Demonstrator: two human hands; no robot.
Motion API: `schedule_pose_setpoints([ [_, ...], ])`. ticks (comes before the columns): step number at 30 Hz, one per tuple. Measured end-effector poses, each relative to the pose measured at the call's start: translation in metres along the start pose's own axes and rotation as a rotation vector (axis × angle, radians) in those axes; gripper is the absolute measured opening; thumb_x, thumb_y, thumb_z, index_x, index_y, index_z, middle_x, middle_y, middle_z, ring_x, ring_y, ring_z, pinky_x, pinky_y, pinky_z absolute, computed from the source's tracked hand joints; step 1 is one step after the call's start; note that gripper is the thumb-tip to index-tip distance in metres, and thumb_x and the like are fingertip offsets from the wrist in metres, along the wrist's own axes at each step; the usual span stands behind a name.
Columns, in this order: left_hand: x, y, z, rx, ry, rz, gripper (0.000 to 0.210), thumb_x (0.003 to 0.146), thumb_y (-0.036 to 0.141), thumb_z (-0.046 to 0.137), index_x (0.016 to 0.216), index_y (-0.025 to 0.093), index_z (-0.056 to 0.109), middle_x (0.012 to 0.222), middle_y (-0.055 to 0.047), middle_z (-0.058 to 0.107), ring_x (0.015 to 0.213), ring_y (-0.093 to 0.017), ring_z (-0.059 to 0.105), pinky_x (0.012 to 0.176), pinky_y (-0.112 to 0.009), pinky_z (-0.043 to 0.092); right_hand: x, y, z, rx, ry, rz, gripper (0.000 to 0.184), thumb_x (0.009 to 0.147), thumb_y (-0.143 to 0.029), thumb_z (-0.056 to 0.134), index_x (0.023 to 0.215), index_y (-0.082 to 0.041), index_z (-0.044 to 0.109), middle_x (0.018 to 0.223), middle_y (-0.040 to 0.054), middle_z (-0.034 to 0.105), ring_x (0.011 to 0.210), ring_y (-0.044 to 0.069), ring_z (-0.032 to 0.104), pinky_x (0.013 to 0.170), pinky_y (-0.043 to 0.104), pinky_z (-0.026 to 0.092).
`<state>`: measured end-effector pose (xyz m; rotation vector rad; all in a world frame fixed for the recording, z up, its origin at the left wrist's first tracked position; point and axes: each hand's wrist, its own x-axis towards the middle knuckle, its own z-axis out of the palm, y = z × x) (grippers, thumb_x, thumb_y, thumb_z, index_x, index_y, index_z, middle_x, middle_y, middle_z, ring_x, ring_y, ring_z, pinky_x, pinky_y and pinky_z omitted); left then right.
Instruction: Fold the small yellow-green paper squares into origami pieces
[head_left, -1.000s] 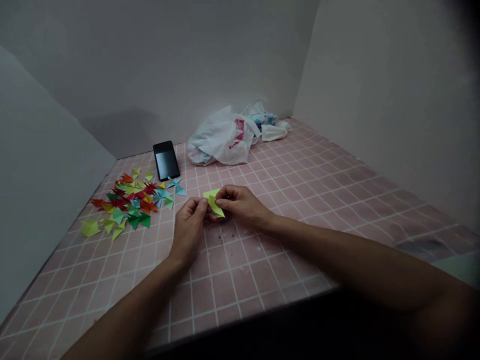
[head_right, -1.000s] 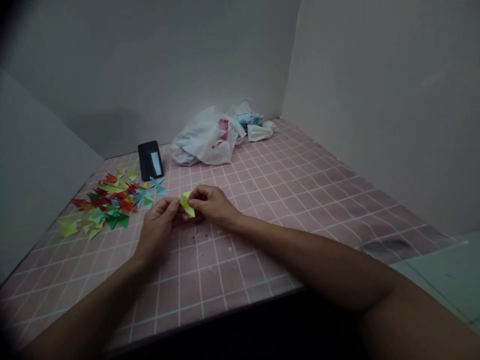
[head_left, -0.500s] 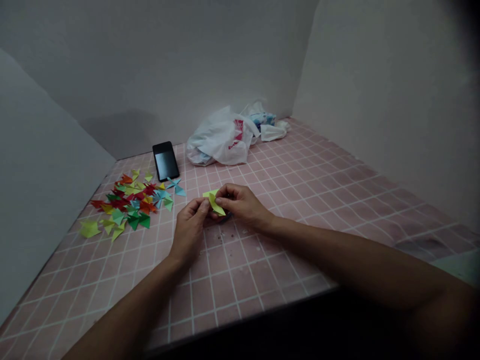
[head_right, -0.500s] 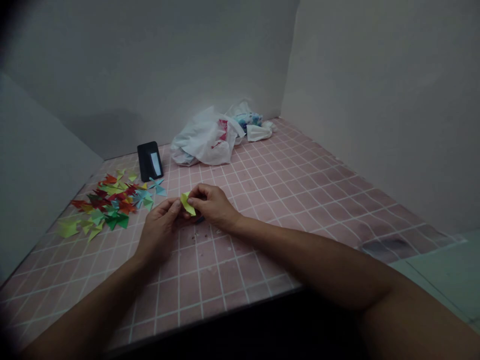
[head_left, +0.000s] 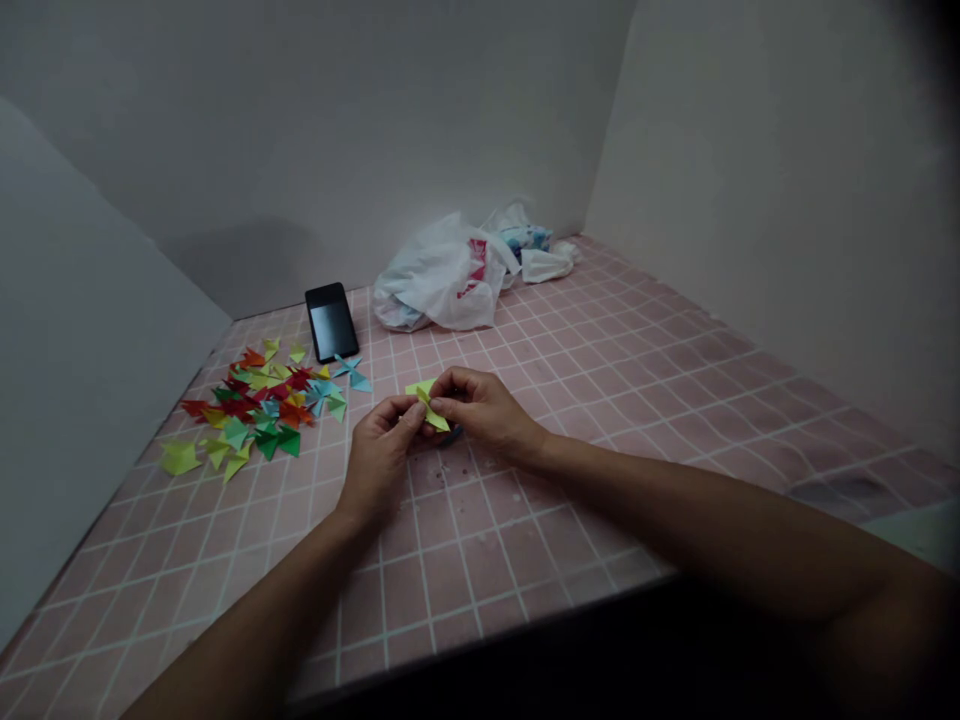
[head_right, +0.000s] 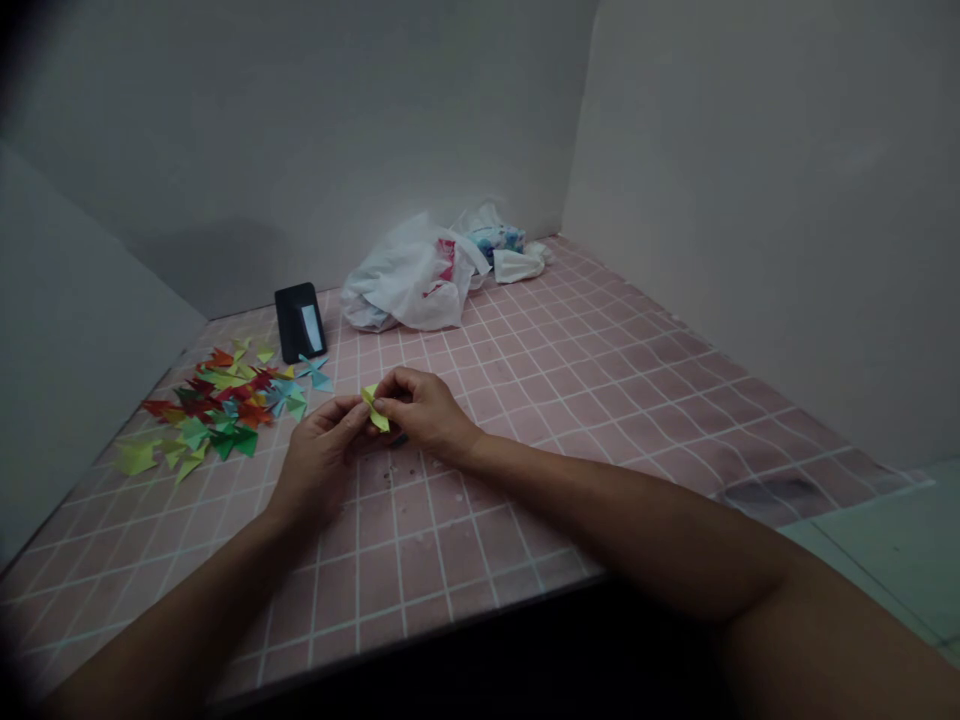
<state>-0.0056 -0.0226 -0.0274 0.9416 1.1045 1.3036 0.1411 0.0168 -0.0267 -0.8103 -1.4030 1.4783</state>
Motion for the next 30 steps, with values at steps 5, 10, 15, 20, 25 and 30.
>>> schedule_pose_setpoints([
  [5,-0.0001,0.0015,-0.0014,0.048,0.001,0.009,0.029,0.071,0.036,0.081,0.089,0.015,0.07,0.081,-0.002,0.07,0.07,-0.014,0.067,0.075,-0.031,0.056,-0.0015,-0.0021,0.0004,0.002,-0.013,0.013,0.012,0.08,-0.024,0.066,0.076,-0.017,0.057,0.069,-0.0033,0.059,0.06,0.01,0.057,0.055,0.022,0.048],
  [10,-0.0021,0.0053,-0.0002,0.091,0.018,0.035,0.027,0.069,0.032,0.081,0.087,0.015,0.07,0.079,-0.001,0.07,0.067,-0.014,0.067,0.073,-0.031,0.057,-0.0017,-0.0032,0.0001,0.019,-0.011,0.026,0.013,0.082,-0.024,0.065,0.075,-0.017,0.055,0.067,-0.0036,0.058,0.059,0.009,0.056,0.056,0.022,0.048],
  [15,-0.0015,0.0055,-0.0012,0.115,0.012,0.05,0.025,0.07,0.03,0.08,0.087,0.014,0.071,0.079,-0.002,0.07,0.068,-0.015,0.068,0.072,-0.031,0.058,-0.001,-0.0014,-0.0004,0.055,-0.032,0.055,0.014,0.083,-0.023,0.064,0.075,-0.018,0.054,0.066,-0.0032,0.058,0.058,0.01,0.057,0.056,0.023,0.049],
  [20,-0.0007,0.004,-0.0017,0.115,0.003,0.06,0.024,0.072,0.03,0.079,0.088,0.015,0.071,0.081,-0.003,0.07,0.069,-0.015,0.067,0.072,-0.031,0.058,-0.0004,-0.0009,-0.0007,0.03,-0.024,0.039,0.014,0.081,-0.023,0.066,0.075,-0.018,0.055,0.067,-0.0032,0.058,0.059,0.01,0.056,0.056,0.023,0.049],
  [25,-0.0006,0.0022,-0.003,0.132,-0.016,0.067,0.022,0.08,0.036,0.074,0.087,0.015,0.071,0.078,-0.003,0.07,0.069,-0.015,0.067,0.073,-0.031,0.058,0.0001,-0.0001,-0.0011,-0.018,-0.009,0.016,0.014,0.079,-0.023,0.068,0.074,-0.017,0.056,0.069,-0.0025,0.058,0.061,0.01,0.055,0.058,0.024,0.048],
  [30,0.0002,0.001,-0.0048,0.146,-0.018,0.068,0.023,0.079,0.035,0.075,0.089,0.015,0.071,0.08,-0.002,0.069,0.071,-0.014,0.067,0.074,-0.031,0.058,0.0013,0.0013,-0.001,-0.03,-0.021,0.0,0.013,0.078,-0.022,0.068,0.075,-0.017,0.056,0.069,-0.0028,0.058,0.061,0.01,0.055,0.057,0.023,0.047],
])
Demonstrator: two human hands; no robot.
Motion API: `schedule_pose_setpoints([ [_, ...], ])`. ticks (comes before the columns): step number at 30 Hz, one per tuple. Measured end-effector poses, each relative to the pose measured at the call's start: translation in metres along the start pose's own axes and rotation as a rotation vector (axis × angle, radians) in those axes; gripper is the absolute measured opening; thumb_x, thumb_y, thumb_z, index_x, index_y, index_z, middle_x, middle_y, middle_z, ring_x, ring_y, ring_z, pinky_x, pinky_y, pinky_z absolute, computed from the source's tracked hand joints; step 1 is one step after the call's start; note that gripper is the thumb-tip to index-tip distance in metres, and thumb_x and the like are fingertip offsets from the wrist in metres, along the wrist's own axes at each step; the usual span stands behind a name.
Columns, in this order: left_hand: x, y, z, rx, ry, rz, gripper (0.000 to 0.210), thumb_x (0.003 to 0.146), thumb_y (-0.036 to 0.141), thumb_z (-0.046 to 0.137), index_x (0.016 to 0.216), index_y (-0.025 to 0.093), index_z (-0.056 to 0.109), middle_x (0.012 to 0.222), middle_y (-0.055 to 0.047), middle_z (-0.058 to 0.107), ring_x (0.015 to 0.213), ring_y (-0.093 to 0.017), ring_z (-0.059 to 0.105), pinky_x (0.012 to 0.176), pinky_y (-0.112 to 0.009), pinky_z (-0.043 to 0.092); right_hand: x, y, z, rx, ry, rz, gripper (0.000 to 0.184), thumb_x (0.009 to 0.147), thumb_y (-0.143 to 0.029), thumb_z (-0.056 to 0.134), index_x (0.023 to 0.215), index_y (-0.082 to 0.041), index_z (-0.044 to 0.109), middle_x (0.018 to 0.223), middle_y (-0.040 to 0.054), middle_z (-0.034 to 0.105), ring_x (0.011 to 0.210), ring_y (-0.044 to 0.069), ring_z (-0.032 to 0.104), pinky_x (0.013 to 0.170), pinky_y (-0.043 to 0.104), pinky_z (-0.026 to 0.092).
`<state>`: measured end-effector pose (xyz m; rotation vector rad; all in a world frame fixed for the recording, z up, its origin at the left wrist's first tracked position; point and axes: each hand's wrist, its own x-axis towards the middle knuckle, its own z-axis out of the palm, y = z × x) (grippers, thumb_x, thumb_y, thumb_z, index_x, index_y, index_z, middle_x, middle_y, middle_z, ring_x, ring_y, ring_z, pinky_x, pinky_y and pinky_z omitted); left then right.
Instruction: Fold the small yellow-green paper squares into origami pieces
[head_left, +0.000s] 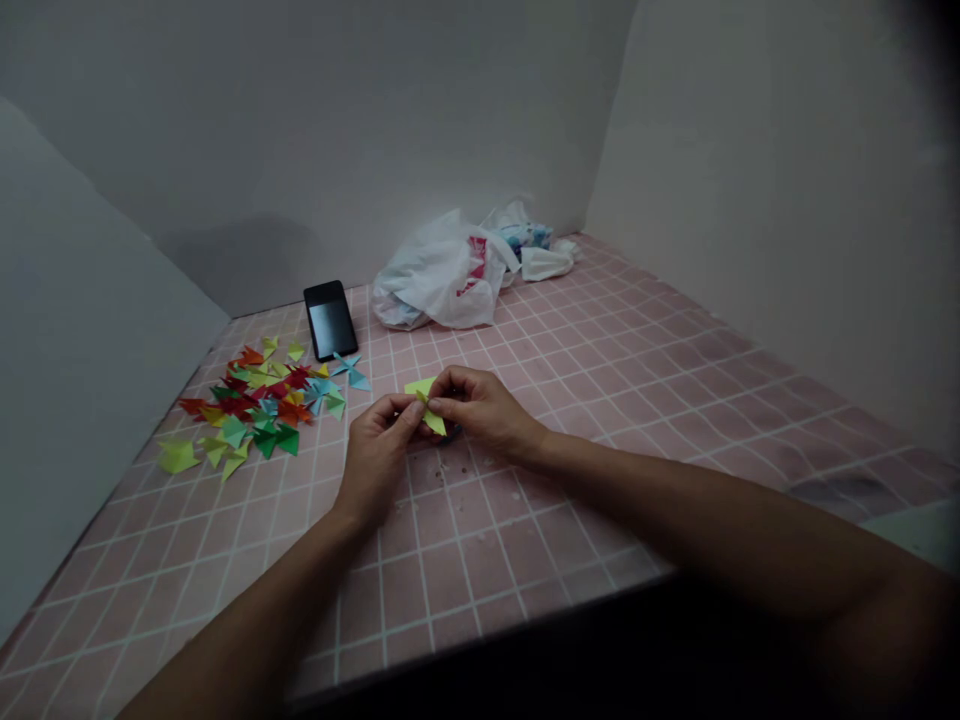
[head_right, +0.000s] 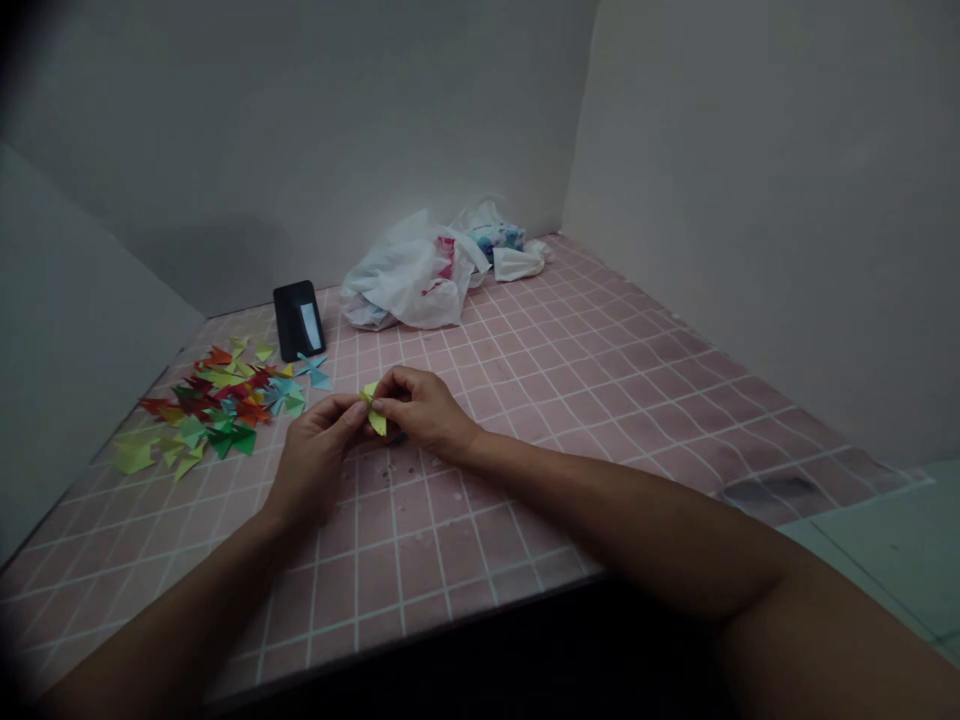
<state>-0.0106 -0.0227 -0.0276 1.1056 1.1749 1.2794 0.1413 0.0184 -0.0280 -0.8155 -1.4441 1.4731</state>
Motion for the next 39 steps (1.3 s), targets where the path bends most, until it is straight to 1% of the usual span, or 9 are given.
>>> schedule_pose_setpoints([
  [6,0.0011,0.001,-0.0006,0.01,0.014,0.0,0.025,0.075,0.035,0.079,0.086,0.014,0.07,0.079,-0.001,0.069,0.069,-0.014,0.067,0.07,-0.029,0.059,-0.0003,0.0005,-0.0003,-0.009,0.007,-0.019,0.014,0.075,-0.023,0.069,0.074,-0.017,0.056,0.068,-0.0036,0.057,0.06,0.009,0.053,0.055,0.021,0.044],
  [10,0.0016,0.0024,-0.0002,0.019,0.006,0.004,0.026,0.073,0.035,0.08,0.086,0.014,0.071,0.078,-0.002,0.07,0.07,-0.016,0.069,0.071,-0.032,0.06,-0.0024,-0.0023,-0.0006,0.023,-0.034,0.022,0.018,0.085,-0.03,0.061,0.075,-0.018,0.053,0.066,-0.0027,0.057,0.058,0.01,0.053,0.055,0.022,0.044],
  [12,0.0018,0.0025,-0.0003,0.018,0.002,0.003,0.026,0.072,0.034,0.08,0.085,0.014,0.071,0.078,-0.002,0.071,0.07,-0.016,0.069,0.072,-0.032,0.06,-0.0026,-0.0029,-0.0008,0.022,-0.036,0.027,0.019,0.087,-0.03,0.059,0.074,-0.018,0.053,0.065,-0.0028,0.056,0.057,0.01,0.051,0.055,0.023,0.043],
  [15,0.002,0.0018,-0.0011,0.025,-0.005,0.0,0.026,0.073,0.034,0.08,0.086,0.014,0.071,0.079,-0.003,0.071,0.07,-0.016,0.069,0.072,-0.032,0.06,-0.0015,-0.0012,-0.0015,-0.02,-0.019,0.011,0.017,0.084,-0.027,0.063,0.074,-0.018,0.054,0.066,-0.0031,0.055,0.057,0.009,0.05,0.054,0.023,0.042],
  [19,0.0018,0.0018,-0.0023,0.06,-0.009,0.016,0.025,0.074,0.034,0.079,0.087,0.014,0.072,0.08,-0.002,0.071,0.071,-0.015,0.069,0.072,-0.03,0.059,0.0005,0.0027,-0.0026,-0.058,-0.012,-0.013,0.017,0.083,-0.029,0.064,0.074,-0.017,0.054,0.067,-0.0029,0.055,0.059,0.01,0.05,0.056,0.023,0.041],
  [23,0.0009,0.0042,-0.0021,0.091,-0.023,0.026,0.024,0.074,0.034,0.079,0.085,0.015,0.071,0.078,-0.001,0.07,0.069,-0.014,0.067,0.07,-0.028,0.058,0.0018,0.0032,-0.0032,-0.174,0.017,-0.072,0.017,0.082,-0.029,0.063,0.073,-0.017,0.055,0.068,-0.0025,0.054,0.061,0.01,0.048,0.058,0.024,0.039],
  [28,-0.0006,0.0066,-0.0007,0.111,-0.042,0.037,0.026,0.083,0.041,0.07,0.08,0.015,0.069,0.069,0.0,0.066,0.066,-0.014,0.065,0.072,-0.028,0.058,0.0015,0.0002,-0.0031,-0.317,0.024,-0.127,0.017,0.084,-0.026,0.059,0.071,-0.017,0.054,0.067,-0.0024,0.053,0.062,0.011,0.046,0.059,0.025,0.037],
  [33,-0.0004,0.0073,-0.0004,0.122,-0.037,0.05,0.023,0.083,0.038,0.07,0.08,0.015,0.068,0.067,0.001,0.065,0.064,-0.013,0.063,0.069,-0.026,0.056,-0.0002,-0.0011,-0.0025,-0.341,0.012,-0.134,0.016,0.085,-0.025,0.058,0.071,-0.017,0.054,0.068,-0.0019,0.054,0.063,0.011,0.046,0.06,0.025,0.037],
  [39,-0.0001,0.0076,-0.0014,0.159,-0.015,0.074,0.021,0.082,0.037,0.071,0.081,0.016,0.067,0.065,0.002,0.063,0.061,-0.012,0.061,0.064,-0.024,0.054,-0.0001,0.0021,-0.0018,-0.351,-0.001,-0.186,0.015,0.085,-0.025,0.057,0.073,-0.016,0.056,0.069,-0.0013,0.055,0.064,0.011,0.047,0.061,0.025,0.035],
])
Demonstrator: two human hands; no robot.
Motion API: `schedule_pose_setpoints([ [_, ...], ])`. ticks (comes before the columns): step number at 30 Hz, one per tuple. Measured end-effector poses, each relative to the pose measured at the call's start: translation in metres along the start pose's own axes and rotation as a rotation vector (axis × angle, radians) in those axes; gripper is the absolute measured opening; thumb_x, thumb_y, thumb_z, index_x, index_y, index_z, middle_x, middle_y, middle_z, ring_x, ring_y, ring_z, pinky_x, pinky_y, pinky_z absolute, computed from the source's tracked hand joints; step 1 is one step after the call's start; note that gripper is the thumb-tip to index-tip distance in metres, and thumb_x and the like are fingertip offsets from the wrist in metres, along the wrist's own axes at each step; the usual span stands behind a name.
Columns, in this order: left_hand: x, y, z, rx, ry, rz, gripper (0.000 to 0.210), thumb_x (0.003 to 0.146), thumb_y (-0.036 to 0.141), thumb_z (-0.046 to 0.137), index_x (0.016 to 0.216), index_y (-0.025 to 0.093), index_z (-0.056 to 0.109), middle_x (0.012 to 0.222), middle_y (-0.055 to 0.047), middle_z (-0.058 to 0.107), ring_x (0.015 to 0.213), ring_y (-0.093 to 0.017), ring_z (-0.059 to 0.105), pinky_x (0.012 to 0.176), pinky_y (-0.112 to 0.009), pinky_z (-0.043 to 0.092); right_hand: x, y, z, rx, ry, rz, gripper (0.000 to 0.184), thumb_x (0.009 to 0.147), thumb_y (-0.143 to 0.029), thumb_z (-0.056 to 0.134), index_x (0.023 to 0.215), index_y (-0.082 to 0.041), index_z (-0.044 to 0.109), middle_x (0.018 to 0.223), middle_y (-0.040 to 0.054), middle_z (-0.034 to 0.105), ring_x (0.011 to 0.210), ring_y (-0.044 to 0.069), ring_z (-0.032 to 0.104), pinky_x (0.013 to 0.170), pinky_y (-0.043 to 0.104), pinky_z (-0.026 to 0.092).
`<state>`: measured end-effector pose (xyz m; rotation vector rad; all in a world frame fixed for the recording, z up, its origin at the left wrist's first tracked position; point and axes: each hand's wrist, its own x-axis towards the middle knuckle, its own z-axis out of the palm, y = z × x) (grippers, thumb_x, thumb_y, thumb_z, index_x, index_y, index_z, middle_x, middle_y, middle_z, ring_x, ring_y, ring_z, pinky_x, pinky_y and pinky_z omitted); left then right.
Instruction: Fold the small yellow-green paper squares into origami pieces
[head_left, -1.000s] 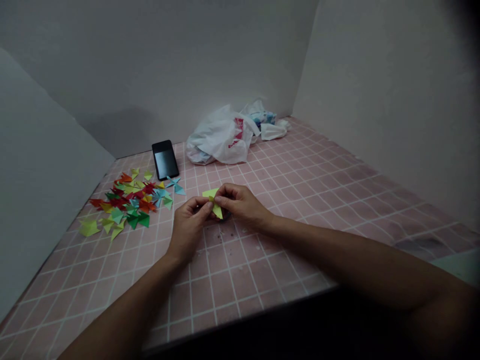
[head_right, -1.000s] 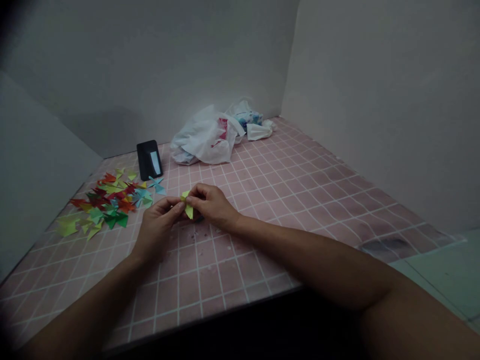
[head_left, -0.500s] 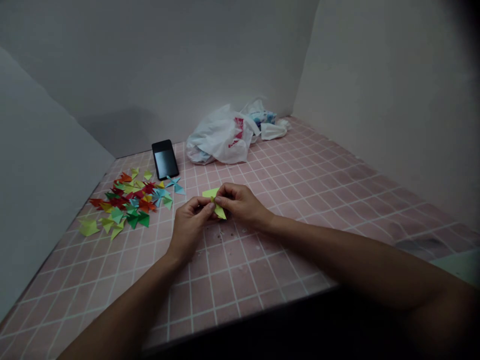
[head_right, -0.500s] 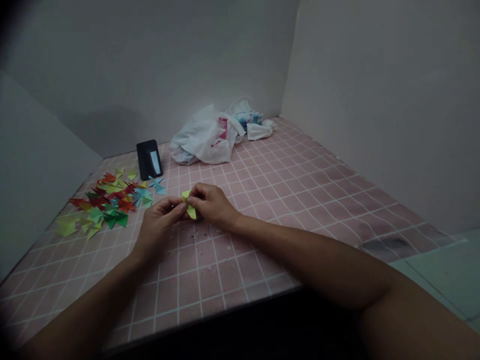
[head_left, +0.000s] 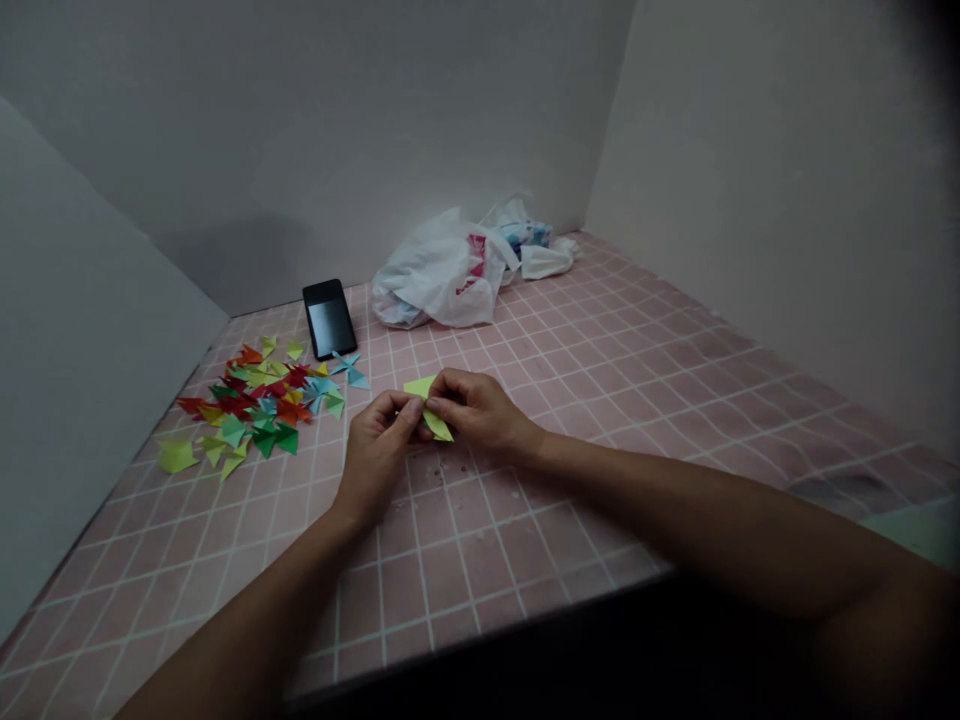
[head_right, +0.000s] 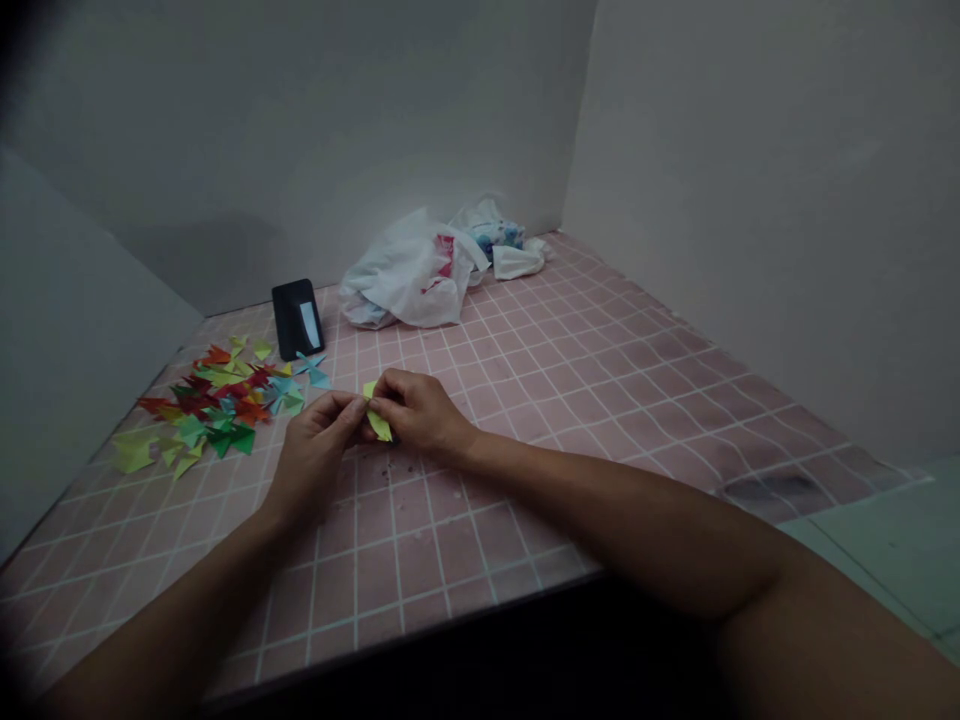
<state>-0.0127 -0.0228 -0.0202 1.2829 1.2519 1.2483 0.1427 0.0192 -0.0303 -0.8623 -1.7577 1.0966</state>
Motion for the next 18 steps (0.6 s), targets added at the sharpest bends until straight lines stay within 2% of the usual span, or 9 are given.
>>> schedule_pose_setpoints([
  [9,-0.0015,0.0029,0.0008,0.048,0.028,0.035,0.019,0.083,0.034,0.07,0.081,0.016,0.066,0.065,0.002,0.064,0.059,-0.011,0.062,0.06,-0.022,0.052,-0.0005,-0.0017,0.0021,-0.004,0.016,0.029,0.015,0.084,-0.025,0.057,0.071,-0.017,0.054,0.066,-0.0022,0.053,0.063,0.011,0.045,0.059,0.025,0.034],
  [18,0.0001,0.0009,-0.0018,0.079,0.017,0.053,0.02,0.085,0.037,0.068,0.082,0.016,0.067,0.066,0.002,0.064,0.059,-0.012,0.063,0.06,-0.024,0.052,-0.0014,-0.0035,0.0012,-0.048,0.002,-0.006,0.015,0.085,-0.023,0.057,0.071,-0.018,0.054,0.067,-0.002,0.053,0.063,0.011,0.045,0.061,0.025,0.034],
])
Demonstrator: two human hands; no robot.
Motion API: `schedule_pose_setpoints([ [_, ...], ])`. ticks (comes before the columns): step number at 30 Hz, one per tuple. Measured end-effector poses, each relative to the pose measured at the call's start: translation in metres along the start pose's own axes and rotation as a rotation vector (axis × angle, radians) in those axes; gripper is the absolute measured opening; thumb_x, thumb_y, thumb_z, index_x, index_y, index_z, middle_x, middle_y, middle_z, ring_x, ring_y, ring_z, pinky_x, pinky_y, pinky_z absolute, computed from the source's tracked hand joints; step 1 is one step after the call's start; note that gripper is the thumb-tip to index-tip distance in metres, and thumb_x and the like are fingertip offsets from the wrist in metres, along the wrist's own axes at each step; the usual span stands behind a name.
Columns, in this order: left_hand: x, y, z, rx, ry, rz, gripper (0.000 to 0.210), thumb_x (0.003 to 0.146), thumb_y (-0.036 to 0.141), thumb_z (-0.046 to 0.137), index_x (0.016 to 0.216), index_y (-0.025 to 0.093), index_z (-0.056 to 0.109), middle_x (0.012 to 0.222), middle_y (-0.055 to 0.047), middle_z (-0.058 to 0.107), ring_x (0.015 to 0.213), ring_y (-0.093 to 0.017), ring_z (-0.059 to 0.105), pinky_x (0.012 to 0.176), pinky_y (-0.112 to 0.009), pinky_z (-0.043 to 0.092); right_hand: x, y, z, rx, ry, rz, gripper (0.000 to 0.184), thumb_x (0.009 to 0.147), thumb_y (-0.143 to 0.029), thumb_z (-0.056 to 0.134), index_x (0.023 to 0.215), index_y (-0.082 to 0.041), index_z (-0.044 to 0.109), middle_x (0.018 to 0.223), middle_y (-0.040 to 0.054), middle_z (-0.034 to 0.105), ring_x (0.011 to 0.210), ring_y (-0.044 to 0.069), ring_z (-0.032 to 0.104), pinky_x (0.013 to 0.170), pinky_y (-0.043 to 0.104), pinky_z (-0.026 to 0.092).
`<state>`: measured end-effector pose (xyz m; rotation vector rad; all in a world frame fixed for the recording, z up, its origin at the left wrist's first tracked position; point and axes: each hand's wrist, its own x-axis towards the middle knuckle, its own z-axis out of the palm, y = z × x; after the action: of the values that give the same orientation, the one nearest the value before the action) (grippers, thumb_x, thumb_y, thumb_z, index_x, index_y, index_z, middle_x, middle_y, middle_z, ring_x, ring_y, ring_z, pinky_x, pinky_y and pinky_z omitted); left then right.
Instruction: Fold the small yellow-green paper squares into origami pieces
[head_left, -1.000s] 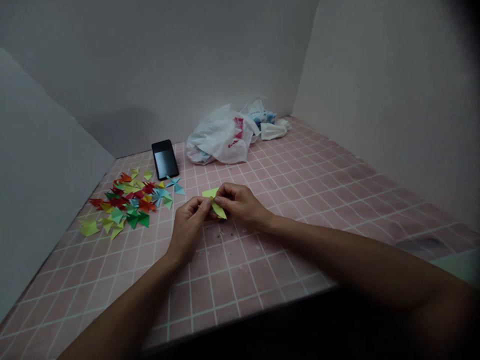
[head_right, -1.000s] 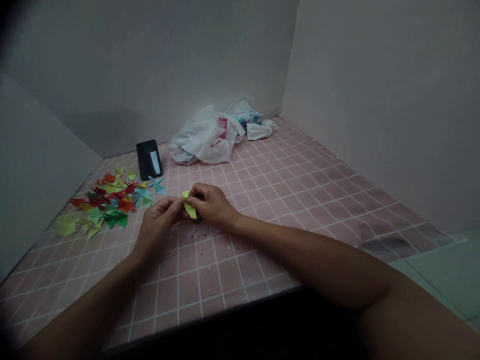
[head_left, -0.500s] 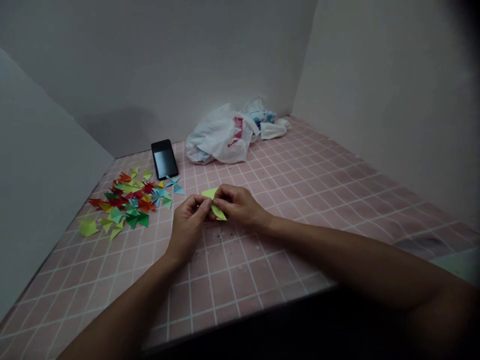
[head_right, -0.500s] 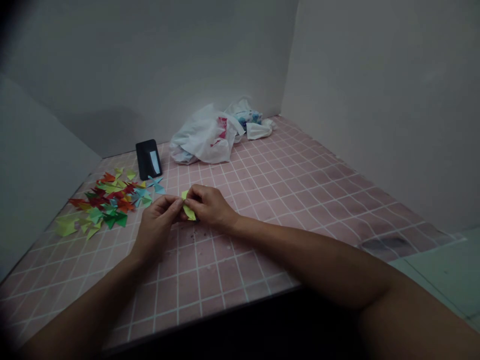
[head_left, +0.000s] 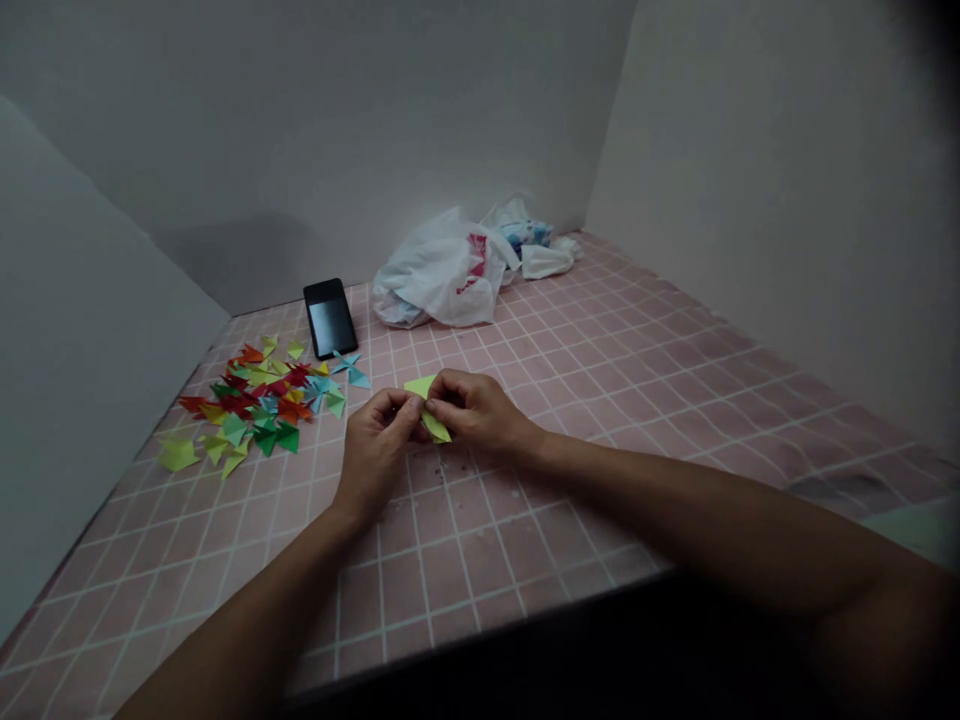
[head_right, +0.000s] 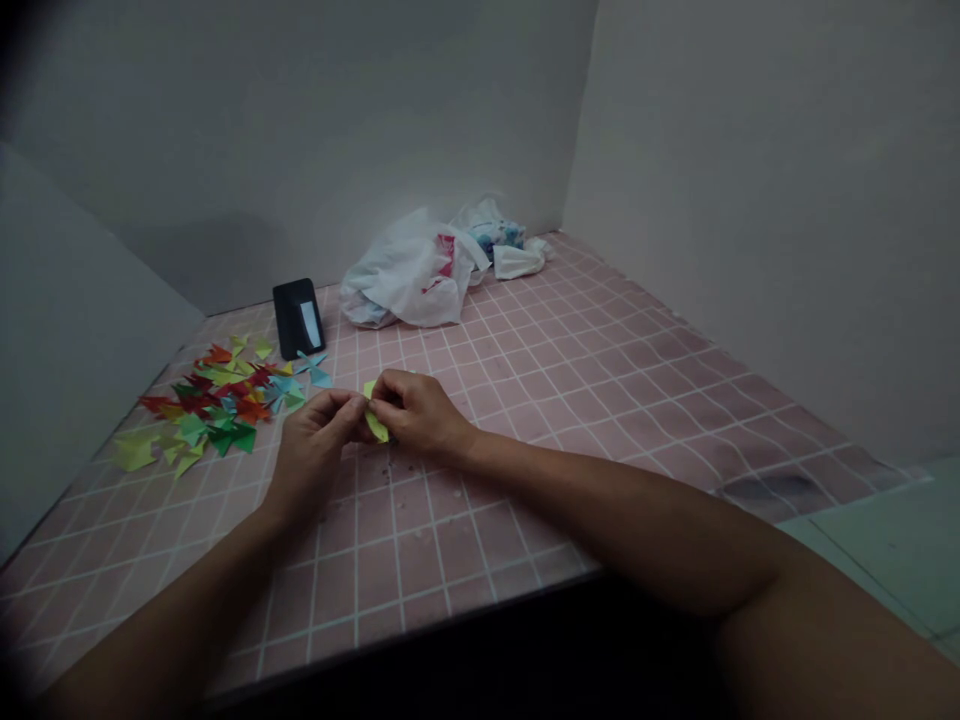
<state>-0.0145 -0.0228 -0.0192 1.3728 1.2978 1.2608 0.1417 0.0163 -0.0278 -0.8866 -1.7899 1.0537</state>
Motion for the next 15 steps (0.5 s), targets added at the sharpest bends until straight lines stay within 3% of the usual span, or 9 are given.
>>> schedule_pose_setpoints([
  [10,0.0002,0.0024,0.0005,-0.044,-0.011,0.004,0.021,0.087,0.038,0.067,0.084,0.017,0.067,0.066,0.003,0.063,0.059,-0.011,0.062,0.062,-0.024,0.054,-0.0012,-0.003,-0.0026,0.024,-0.001,0.004,0.015,0.086,-0.025,0.055,0.073,-0.017,0.053,0.068,-0.0019,0.053,0.065,0.012,0.046,0.061,0.025,0.034],
  [15,-0.0002,0.0053,0.0013,-0.009,0.005,-0.012,0.022,0.08,0.036,0.074,0.083,0.017,0.066,0.07,0.002,0.065,0.058,-0.011,0.063,0.057,-0.022,0.052,-0.0005,-0.0039,-0.0029,-0.019,0.043,-0.012,0.015,0.086,-0.025,0.055,0.073,-0.018,0.051,0.068,-0.0021,0.052,0.065,0.012,0.046,0.062,0.026,0.034],
])
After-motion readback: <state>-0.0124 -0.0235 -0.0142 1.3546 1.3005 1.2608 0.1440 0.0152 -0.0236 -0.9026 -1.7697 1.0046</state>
